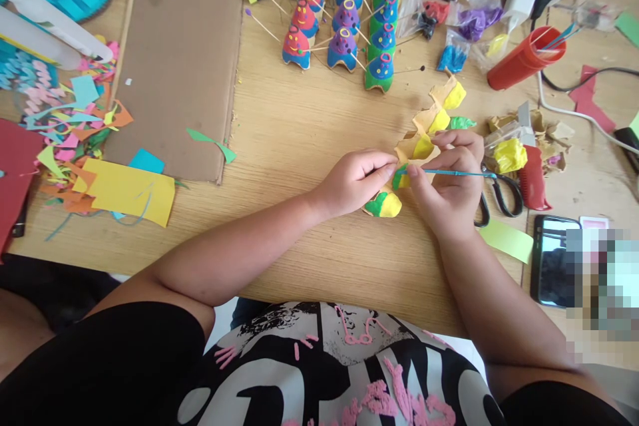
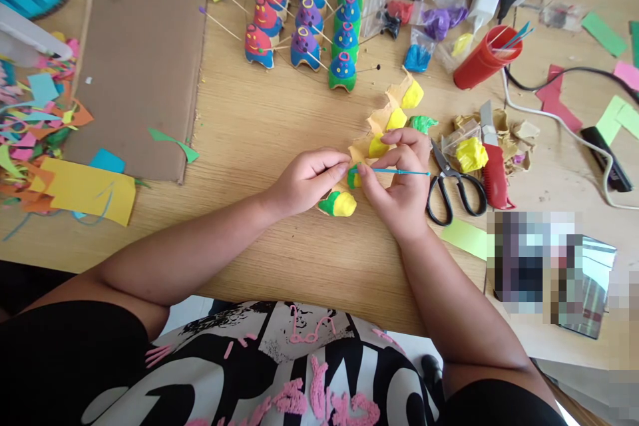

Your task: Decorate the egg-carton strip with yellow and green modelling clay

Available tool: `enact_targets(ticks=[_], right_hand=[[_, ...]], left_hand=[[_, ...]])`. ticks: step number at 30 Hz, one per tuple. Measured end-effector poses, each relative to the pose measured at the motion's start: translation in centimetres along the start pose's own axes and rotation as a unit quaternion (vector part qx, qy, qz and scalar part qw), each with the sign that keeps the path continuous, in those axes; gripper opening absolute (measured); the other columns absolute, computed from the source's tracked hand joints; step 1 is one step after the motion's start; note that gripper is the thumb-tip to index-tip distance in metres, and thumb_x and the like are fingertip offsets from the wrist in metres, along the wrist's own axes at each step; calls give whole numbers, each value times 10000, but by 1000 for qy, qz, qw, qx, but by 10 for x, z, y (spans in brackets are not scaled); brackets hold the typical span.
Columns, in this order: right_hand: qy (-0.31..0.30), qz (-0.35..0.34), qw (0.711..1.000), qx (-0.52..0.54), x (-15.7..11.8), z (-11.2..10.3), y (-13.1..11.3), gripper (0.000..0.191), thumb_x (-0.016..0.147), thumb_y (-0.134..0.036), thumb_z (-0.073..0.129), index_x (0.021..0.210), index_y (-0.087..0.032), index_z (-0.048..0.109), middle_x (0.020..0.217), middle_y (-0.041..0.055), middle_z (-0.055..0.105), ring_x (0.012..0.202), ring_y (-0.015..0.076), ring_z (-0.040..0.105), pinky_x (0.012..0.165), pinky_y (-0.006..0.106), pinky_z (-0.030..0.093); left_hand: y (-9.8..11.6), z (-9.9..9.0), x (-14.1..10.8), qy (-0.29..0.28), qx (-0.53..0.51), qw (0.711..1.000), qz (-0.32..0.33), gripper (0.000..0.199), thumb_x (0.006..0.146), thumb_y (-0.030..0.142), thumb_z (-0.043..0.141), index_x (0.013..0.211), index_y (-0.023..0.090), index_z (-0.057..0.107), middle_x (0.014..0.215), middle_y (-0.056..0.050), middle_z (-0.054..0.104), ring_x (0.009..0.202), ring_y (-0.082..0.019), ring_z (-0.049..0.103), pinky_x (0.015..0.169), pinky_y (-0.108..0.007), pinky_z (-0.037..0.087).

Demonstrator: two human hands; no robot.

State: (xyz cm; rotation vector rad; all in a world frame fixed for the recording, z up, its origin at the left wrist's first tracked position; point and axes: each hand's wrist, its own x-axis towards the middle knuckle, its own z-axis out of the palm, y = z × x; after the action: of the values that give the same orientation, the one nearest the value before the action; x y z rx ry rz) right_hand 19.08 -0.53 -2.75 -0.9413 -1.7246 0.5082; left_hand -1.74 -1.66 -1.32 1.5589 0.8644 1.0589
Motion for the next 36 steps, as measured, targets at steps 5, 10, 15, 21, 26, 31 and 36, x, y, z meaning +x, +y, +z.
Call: enact_targets(ticks=[5, 10, 15, 21, 26, 31, 36], right_hand=[[0, 4, 1000, -3, 1, 1, -1, 208, 919, -405, 824, 913, -282, 656, 1192, 42, 575, 1248, 282, 627, 1217, 673, 483], [11, 24, 999, 34, 1, 2, -3, 238, 958, -473, 766, 898, -279, 644, 1170, 47, 597, 1220, 274, 645, 1202, 648, 501], [30, 37, 999, 15, 3, 1, -7, 307, 958, -529, 750, 862, -265, 627, 1125, 47, 598, 1167, 275, 658, 1154, 650, 531], [26, 15, 998, -55, 3, 0, -8, 327, 950, -563, 763, 843, -273, 659, 1060, 72, 583, 1152, 305, 640, 1149, 689, 516], [32, 10, 997, -70, 1, 1, -7, 322, 938, -566, 769, 857, -272, 664, 1026, 49, 546, 1152, 305, 636, 1153, 715, 517], [36, -6, 997, -65, 0, 1, -8, 320, 956, -568, 743, 856, -276, 661, 1024, 45, 543, 1150, 300, 637, 1150, 713, 523], [31, -7, 996, -81, 0, 1, -9, 296, 948, -537, 763, 859, -271, 669, 1006, 49, 542, 1121, 298, 641, 1136, 700, 537]], left_hand=[[1, 0, 1, 3, 15, 1000, 13, 335, 1086, 308, 573, 788, 180, 658, 759, 2, 609, 773, -126, 592, 767, -291, 477], [-2, 0, 2, 10, 12, 1000, 13, 285, 1084, 332, 589, 899, 175, 738, 856, -28, 718, 831, -132, 648, 783, -287, 502], [-3, 0, 1, 12, 12, 1000, 8, 264, 1081, 333, 600, 968, 172, 777, 919, -40, 772, 844, -124, 675, 796, -274, 514], [-1, 0, 1, 7, 28, 999, 18, 261, 1079, 315, 602, 923, 173, 756, 894, -37, 762, 821, -123, 668, 783, -275, 513], [0, 0, 1, 9, 35, 999, 30, 284, 1082, 308, 595, 873, 170, 730, 830, -29, 722, 801, -125, 655, 770, -284, 506], [1, 1, 2, 7, 39, 999, 27, 304, 1090, 338, 588, 853, 185, 702, 811, -25, 705, 806, -140, 648, 760, -302, 496], [2, 1, 2, 3, 38, 999, 23, 330, 1089, 343, 587, 809, 187, 666, 770, -8, 654, 772, -131, 613, 746, -298, 476]])
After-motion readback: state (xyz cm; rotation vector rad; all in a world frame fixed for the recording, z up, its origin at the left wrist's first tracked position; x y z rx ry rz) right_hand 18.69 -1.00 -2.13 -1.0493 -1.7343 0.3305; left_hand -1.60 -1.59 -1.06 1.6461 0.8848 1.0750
